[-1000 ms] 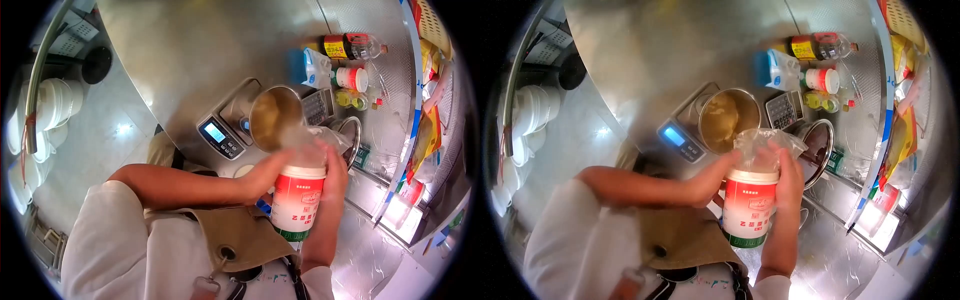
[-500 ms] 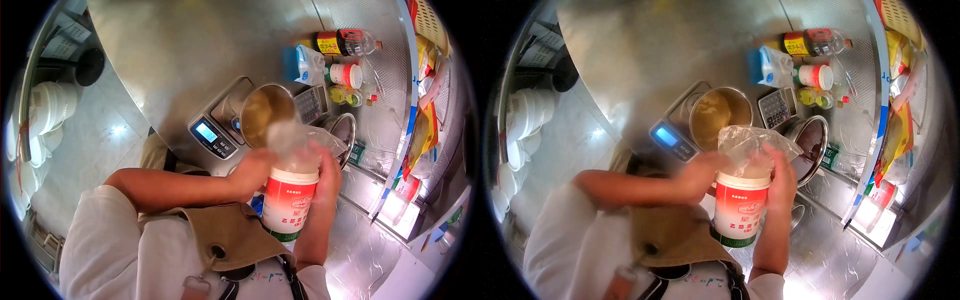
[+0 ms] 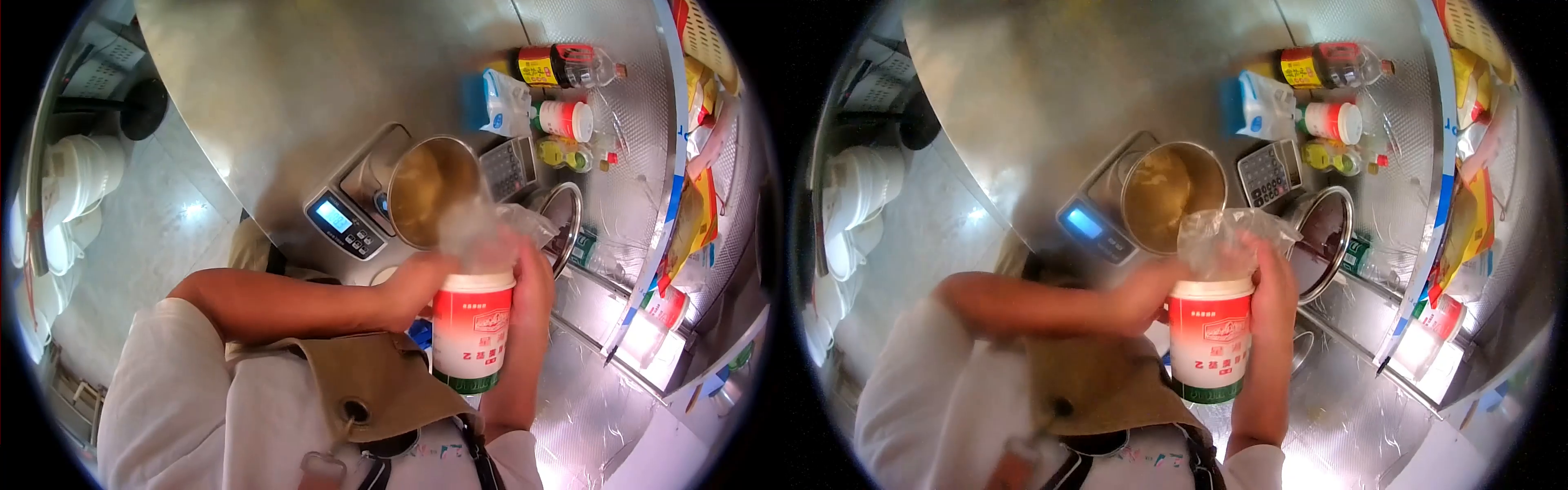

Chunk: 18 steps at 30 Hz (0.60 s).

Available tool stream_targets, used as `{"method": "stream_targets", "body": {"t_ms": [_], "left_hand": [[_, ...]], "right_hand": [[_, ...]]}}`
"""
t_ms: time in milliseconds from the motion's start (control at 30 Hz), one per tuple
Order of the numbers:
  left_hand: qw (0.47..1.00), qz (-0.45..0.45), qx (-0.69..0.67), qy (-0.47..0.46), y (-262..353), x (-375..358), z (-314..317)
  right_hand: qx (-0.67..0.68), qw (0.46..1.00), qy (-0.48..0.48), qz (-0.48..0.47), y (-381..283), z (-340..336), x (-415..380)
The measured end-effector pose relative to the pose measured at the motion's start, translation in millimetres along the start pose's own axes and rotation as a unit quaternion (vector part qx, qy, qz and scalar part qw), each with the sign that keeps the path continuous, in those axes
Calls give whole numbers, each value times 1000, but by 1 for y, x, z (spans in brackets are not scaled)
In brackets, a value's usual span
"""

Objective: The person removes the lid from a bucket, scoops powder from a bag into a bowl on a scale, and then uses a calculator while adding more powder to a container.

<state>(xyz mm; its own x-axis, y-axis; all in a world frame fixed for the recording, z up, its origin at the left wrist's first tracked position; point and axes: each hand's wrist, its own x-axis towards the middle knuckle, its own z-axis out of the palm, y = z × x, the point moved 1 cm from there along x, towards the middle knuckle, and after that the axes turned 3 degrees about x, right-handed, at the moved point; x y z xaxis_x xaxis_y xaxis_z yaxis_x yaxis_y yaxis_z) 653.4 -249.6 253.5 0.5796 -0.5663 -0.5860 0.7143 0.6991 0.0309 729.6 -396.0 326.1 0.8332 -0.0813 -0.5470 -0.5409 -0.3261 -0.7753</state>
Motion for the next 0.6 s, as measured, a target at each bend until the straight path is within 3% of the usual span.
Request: {"method": "stream_targets", "body": {"t_ms": [167, 267, 333, 533, 600], "left_hand": [[997, 26, 56, -46, -1, 6, -10], [999, -9, -43, -22, -2, 8, -3], [998, -3, -41, -42, -4, 9, -6], [997, 4, -13, -70, 2, 5, -8], [997, 5, -34, -74, 3, 1, -7]], "right_hand": [[27, 999, 2, 25, -11, 5, 1], [62, 997, -13, 32, -10, 3, 7], [85, 996, -10, 32, -11, 7, 7], [-9, 999, -30, 21, -8, 2, 10], [42, 998, -20, 29, -12, 6, 7]]}}
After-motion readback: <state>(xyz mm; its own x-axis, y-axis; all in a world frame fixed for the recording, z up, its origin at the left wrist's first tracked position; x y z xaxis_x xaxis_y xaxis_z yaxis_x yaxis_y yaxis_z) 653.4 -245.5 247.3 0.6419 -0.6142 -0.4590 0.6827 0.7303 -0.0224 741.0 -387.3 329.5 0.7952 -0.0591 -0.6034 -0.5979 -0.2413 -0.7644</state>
